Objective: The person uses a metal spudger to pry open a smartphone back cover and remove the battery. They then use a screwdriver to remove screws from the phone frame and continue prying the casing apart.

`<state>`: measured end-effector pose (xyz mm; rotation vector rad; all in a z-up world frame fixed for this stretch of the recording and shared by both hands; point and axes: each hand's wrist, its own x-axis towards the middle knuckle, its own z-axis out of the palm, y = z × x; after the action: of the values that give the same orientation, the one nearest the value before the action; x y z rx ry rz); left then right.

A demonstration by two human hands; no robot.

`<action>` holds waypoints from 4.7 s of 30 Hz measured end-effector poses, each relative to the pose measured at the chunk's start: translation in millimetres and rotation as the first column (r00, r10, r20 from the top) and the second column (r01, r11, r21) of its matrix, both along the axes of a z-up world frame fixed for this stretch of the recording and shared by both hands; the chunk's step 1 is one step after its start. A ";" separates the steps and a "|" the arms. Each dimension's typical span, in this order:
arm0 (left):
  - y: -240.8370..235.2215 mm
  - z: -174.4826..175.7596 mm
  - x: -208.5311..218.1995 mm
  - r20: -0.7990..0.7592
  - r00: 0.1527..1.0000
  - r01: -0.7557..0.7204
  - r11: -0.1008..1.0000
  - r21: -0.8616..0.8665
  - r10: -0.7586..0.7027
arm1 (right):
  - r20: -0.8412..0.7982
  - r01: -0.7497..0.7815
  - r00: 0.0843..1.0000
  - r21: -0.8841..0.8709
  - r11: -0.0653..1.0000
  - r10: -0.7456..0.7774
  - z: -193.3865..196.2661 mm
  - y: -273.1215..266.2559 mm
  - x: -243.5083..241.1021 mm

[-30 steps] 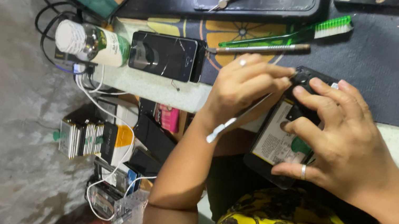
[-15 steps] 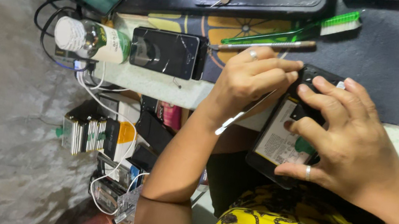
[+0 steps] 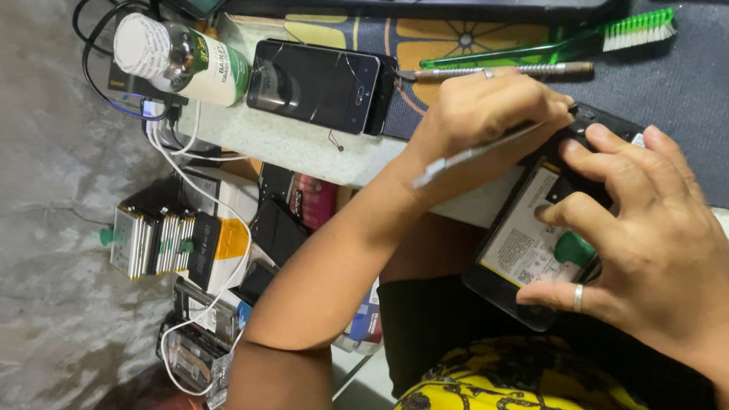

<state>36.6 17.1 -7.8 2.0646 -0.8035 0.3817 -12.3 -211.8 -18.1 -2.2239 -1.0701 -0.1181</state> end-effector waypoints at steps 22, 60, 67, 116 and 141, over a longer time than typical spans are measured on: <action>22.1 21.7 -43.7 -0.072 0.994 -0.073 0.989 0.131 0.083 | 0.193 0.294 0.947 -0.210 0.933 -0.255 48.7 38.7 41.7; 1.7 22.8 -36.8 -0.036 0.995 -0.085 0.967 0.241 0.097 | 0.103 0.246 0.966 -0.070 0.967 -0.239 14.9 13.5 -13.1; 4.9 21.2 -20.4 0.002 1.000 -0.003 0.963 0.270 0.003 | 0.059 0.214 0.976 -0.032 0.976 -0.212 10.8 14.9 -11.5; -3.0 25.5 -71.8 0.042 0.988 -0.154 0.952 0.264 0.148 | 0.110 0.220 0.973 -0.199 0.955 -0.201 23.4 3.9 -10.3; -10.6 6.4 -69.3 0.036 0.964 -0.265 0.958 0.106 0.263 | 0.133 0.245 0.965 -0.155 0.957 -0.225 22.5 4.3 -12.8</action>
<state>-32.7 6.5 -1.4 2.2827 -0.5719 0.5175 -25.0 -207.5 4.4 -2.5212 -0.8978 -0.2686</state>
